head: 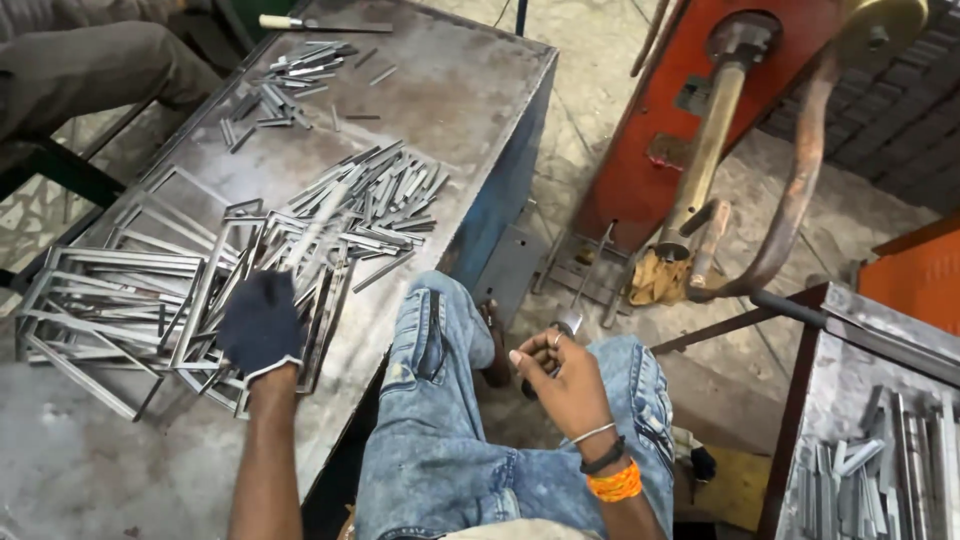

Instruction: The person repeatedly picks up rectangular metal frames and small metal rods, aligns them at the corners, and spot-welds the joints using a handheld welding torch. Finished frames are placed on a nearby table.

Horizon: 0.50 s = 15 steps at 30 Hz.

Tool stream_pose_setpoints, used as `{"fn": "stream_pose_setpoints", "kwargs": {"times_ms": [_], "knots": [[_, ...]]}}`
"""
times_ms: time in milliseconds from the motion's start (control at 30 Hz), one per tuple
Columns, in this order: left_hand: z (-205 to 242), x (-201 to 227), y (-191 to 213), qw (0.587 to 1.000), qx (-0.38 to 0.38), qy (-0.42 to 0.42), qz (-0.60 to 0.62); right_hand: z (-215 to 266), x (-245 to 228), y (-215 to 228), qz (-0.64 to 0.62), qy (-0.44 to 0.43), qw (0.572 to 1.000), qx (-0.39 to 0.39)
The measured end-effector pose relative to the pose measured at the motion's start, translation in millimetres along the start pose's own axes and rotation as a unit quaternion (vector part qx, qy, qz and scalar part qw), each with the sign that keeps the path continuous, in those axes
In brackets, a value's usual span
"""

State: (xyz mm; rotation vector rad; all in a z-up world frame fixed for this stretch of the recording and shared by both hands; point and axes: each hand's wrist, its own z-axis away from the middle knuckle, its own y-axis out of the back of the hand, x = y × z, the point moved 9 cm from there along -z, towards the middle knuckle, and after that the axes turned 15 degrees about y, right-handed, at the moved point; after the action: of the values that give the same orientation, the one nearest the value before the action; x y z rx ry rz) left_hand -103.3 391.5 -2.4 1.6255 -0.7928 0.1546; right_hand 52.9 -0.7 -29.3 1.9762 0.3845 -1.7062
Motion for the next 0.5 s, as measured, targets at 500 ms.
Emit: {"fn": "stream_pose_setpoints", "kwargs": {"times_ms": [500], "knots": [[34.4,-11.9,-62.8,0.993,0.079,-0.086,-0.03,-3.3,12.4,-11.7,0.011,-0.013,1.0,-0.026]]}}
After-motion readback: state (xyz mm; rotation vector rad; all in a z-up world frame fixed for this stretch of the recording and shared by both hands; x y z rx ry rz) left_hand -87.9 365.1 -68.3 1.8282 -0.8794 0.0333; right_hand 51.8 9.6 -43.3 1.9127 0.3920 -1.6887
